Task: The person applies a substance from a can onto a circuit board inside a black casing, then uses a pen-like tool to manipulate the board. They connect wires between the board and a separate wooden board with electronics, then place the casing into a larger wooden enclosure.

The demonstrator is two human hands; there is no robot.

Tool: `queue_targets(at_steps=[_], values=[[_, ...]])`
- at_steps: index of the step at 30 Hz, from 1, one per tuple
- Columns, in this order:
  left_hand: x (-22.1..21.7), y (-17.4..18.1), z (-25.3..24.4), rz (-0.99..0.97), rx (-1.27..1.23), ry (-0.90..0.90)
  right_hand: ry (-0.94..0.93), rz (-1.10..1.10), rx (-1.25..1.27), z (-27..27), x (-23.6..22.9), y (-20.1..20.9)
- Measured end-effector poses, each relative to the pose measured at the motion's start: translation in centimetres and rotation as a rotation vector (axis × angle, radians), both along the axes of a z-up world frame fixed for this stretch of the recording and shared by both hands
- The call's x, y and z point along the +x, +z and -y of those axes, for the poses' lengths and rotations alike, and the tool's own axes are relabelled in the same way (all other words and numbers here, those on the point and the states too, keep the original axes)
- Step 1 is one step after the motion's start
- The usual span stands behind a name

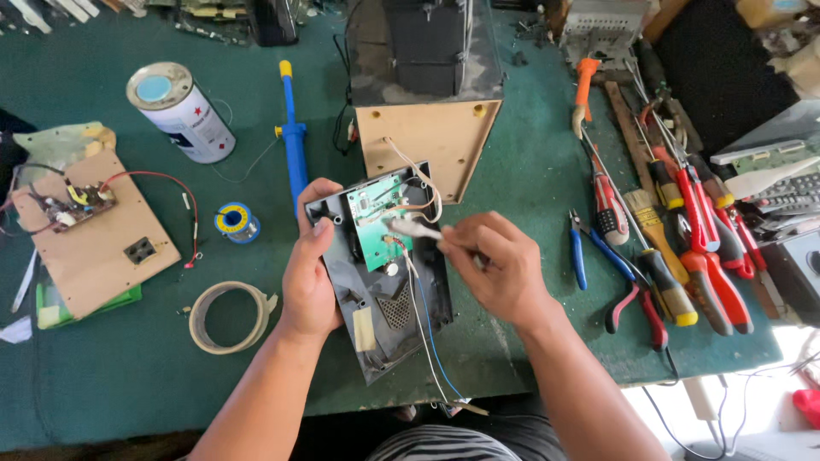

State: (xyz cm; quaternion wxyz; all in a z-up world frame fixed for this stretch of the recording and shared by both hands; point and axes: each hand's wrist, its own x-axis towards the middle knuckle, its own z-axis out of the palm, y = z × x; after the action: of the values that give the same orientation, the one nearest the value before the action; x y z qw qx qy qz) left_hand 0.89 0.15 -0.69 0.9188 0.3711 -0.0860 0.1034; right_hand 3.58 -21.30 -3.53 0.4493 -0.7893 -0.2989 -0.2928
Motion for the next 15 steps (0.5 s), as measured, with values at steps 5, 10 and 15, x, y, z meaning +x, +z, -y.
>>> queue_targets(at_steps=[5, 10, 15], values=[[0.0, 0.5, 0.1, 0.001, 0.007, -0.004, -0.024, 0.030, 0.022, -0.3, 0.3, -0.1], [-0.4, 0.4, 0.4, 0.001, 0.014, -0.020, -0.051, 0.077, -0.006, 0.0, -0.1, -0.7], [-0.1, -0.2, 0.2, 0.000, 0.022, -0.027, -0.084, 0.132, -0.042, -1.5, -0.5, -0.3]])
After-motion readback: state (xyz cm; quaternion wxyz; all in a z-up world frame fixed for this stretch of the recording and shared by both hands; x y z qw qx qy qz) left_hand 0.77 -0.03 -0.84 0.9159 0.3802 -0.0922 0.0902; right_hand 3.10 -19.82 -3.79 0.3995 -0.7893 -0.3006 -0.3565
